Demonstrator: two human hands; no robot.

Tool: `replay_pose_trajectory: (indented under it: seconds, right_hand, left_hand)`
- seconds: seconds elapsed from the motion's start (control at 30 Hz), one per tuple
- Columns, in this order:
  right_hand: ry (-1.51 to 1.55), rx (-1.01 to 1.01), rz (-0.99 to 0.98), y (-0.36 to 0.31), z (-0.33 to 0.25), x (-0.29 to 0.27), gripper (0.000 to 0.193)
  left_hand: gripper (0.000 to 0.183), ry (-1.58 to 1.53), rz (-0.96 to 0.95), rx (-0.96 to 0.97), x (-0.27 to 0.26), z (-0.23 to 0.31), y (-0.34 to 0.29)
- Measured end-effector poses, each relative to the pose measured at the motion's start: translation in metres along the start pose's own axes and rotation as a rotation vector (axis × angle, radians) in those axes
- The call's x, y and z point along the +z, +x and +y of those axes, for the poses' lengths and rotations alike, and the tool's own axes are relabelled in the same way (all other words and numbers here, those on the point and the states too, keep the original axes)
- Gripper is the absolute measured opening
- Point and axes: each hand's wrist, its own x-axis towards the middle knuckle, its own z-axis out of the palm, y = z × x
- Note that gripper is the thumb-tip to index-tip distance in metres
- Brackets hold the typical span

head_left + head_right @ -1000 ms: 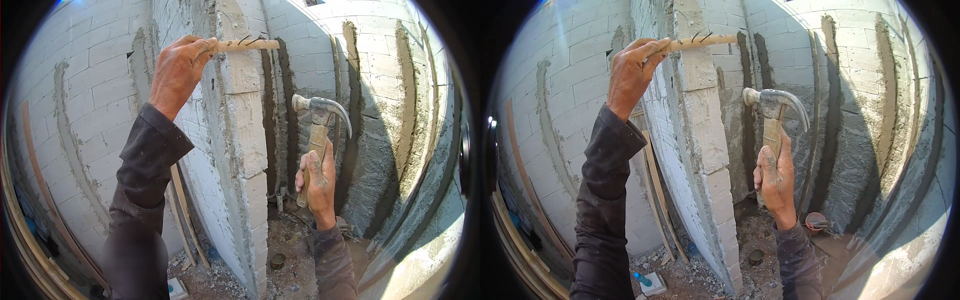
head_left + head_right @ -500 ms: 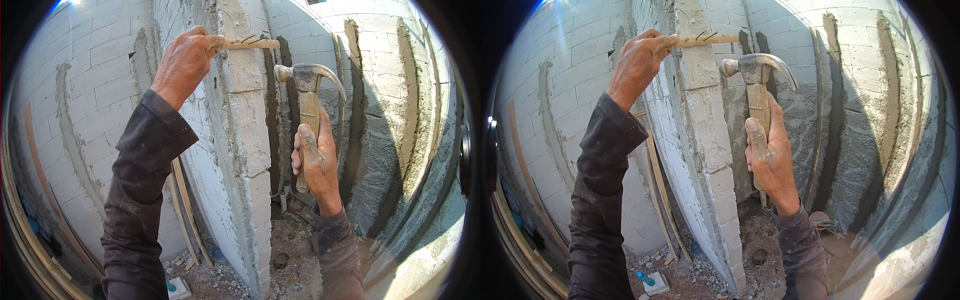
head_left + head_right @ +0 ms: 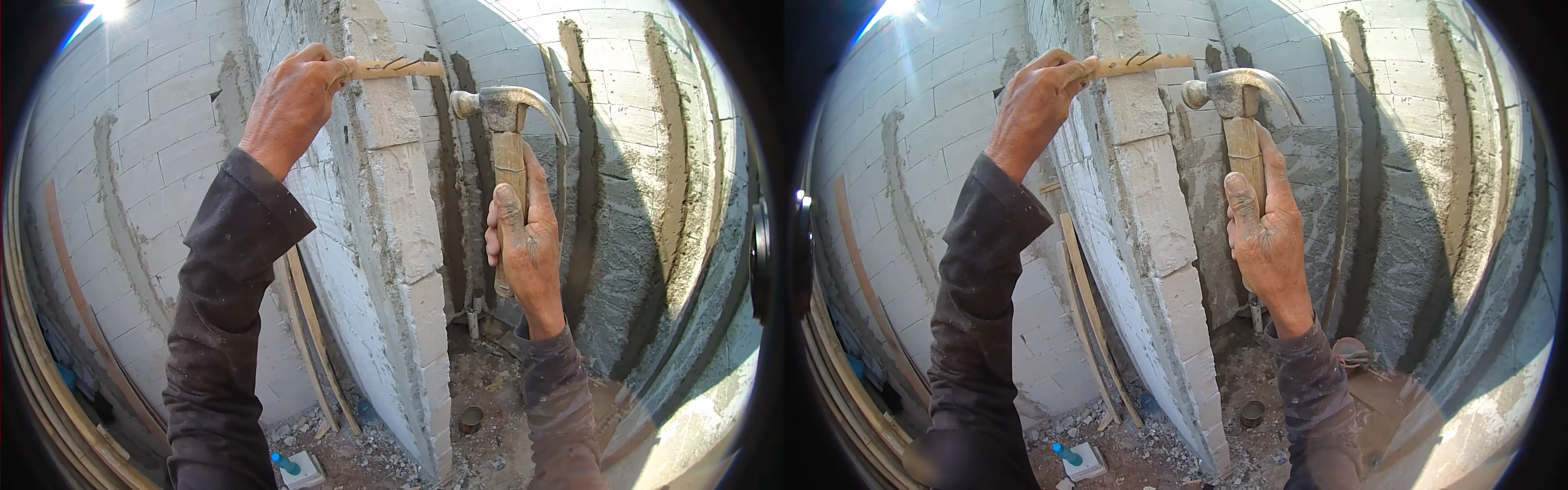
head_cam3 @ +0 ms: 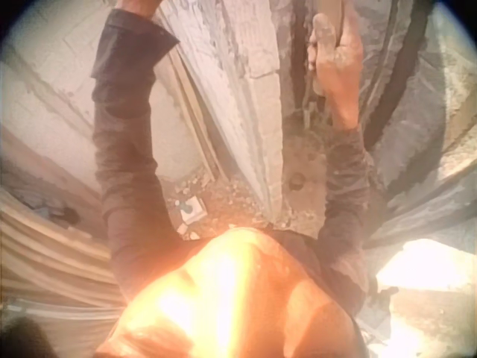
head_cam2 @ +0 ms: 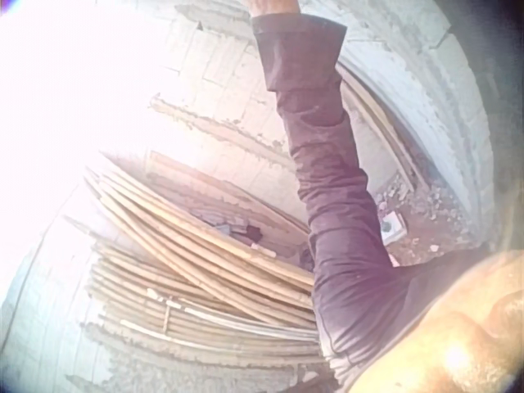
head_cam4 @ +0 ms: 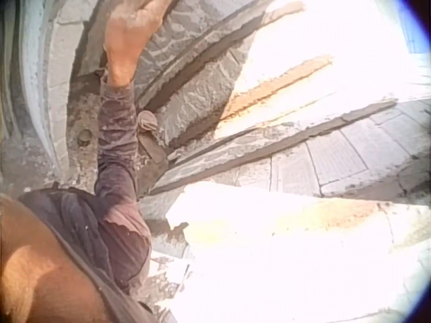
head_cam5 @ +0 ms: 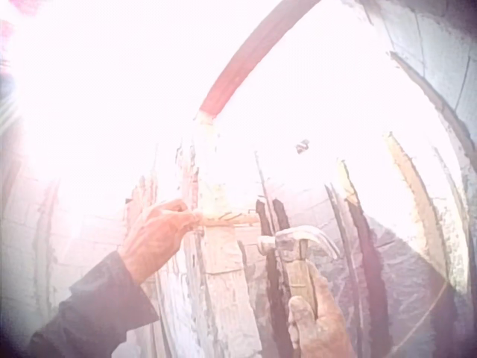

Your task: The person uses a hammer to knock pieces off a small wooden wedge, holds the wedge against a concrete wall, and later pulls a string from a bucket to set up a guideline.

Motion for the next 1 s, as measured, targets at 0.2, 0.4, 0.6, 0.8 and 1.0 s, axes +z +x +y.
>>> replay_pose_trajectory:
  seconds: [0.2,0.4,0.6,0.8,1.0]
  right_hand:
    - [0.003,0.010,0.019,0.001,-0.001,-0.008,0.059]
    - [0.006,-0.047,0.013,0.011,-0.015,-0.004,0.058]
    - [-0.015,-0.088,-0.005,0.014,-0.012,0.006,0.058]
    - [-0.081,-0.113,-0.043,0.034,-0.011,0.012,0.059]
    - [-0.231,-0.263,0.004,0.086,-0.019,0.030,0.058]
  left_hand:
    - [0.025,-0.038,0.056,0.056,0.000,-0.009,0.004]
    - [0.027,-0.147,0.132,-0.032,0.009,-0.035,0.036]
    - [0.025,-0.081,0.074,0.013,0.015,-0.047,0.053]
    - [0.025,-0.026,0.021,0.079,0.011,-0.053,0.062]
    - [0.023,-0.127,-0.059,0.068,-0.010,-0.032,0.063]
